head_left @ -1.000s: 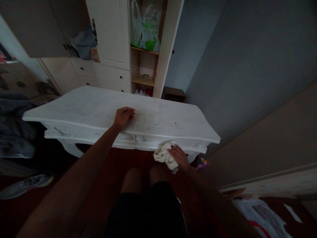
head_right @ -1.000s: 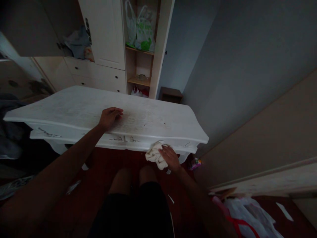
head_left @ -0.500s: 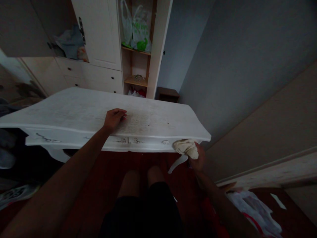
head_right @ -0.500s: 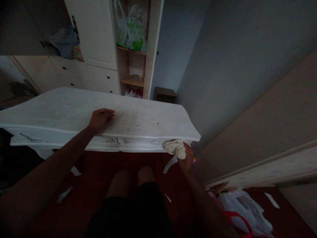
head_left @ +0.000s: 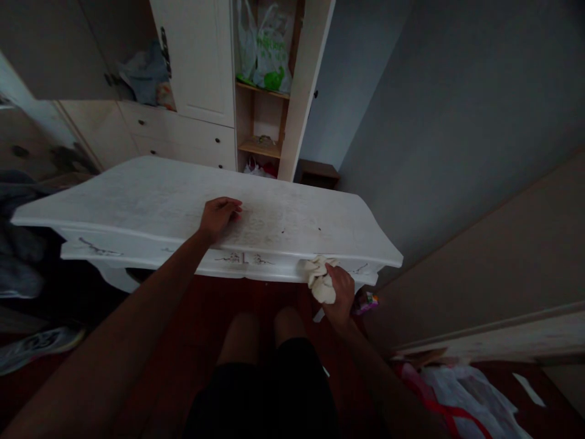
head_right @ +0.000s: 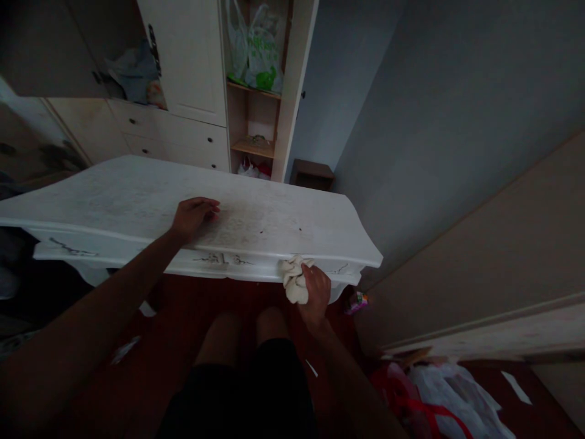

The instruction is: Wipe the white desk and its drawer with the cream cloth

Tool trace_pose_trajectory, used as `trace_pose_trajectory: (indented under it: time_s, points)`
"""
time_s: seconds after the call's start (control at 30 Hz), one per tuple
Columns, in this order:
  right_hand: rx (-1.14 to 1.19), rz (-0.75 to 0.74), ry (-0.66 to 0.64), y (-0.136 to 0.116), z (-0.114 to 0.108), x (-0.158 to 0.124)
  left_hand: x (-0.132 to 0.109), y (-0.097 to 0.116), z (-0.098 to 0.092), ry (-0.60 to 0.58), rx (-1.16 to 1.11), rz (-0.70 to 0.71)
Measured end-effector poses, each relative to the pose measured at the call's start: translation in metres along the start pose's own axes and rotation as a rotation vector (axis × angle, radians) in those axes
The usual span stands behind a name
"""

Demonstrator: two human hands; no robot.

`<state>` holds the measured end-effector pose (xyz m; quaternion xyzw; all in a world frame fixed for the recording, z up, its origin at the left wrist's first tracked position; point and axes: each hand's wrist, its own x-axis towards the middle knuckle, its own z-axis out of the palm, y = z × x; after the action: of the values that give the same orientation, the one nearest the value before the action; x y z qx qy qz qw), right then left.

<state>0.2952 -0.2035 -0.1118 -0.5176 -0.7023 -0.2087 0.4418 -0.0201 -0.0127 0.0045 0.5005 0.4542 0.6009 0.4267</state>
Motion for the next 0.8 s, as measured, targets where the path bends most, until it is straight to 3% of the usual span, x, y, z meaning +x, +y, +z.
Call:
trace_pose_trajectory:
  time_s: [0.23, 0.43, 0.63, 0.8]
  points:
    - [0.021, -0.152, -0.084, -0.023, 0.007, 0.013, 0.002, -0.003, -0.001, 0.002, 0.025, 0.023]
    - [0.095, -0.148, -0.062, -0.062, 0.048, 0.027, 0.000, -0.002, -0.001, 0.011, 0.030, 0.022]
    - [0.070, -0.118, -0.168, -0.099, 0.096, 0.030, -0.003, 0.000, -0.001, 0.002, 0.058, 0.025]
    - [-0.006, -0.151, -0.239, -0.107, 0.111, 0.036, -0.004, 0.001, 0.000, 0.007, 0.036, 0.011]
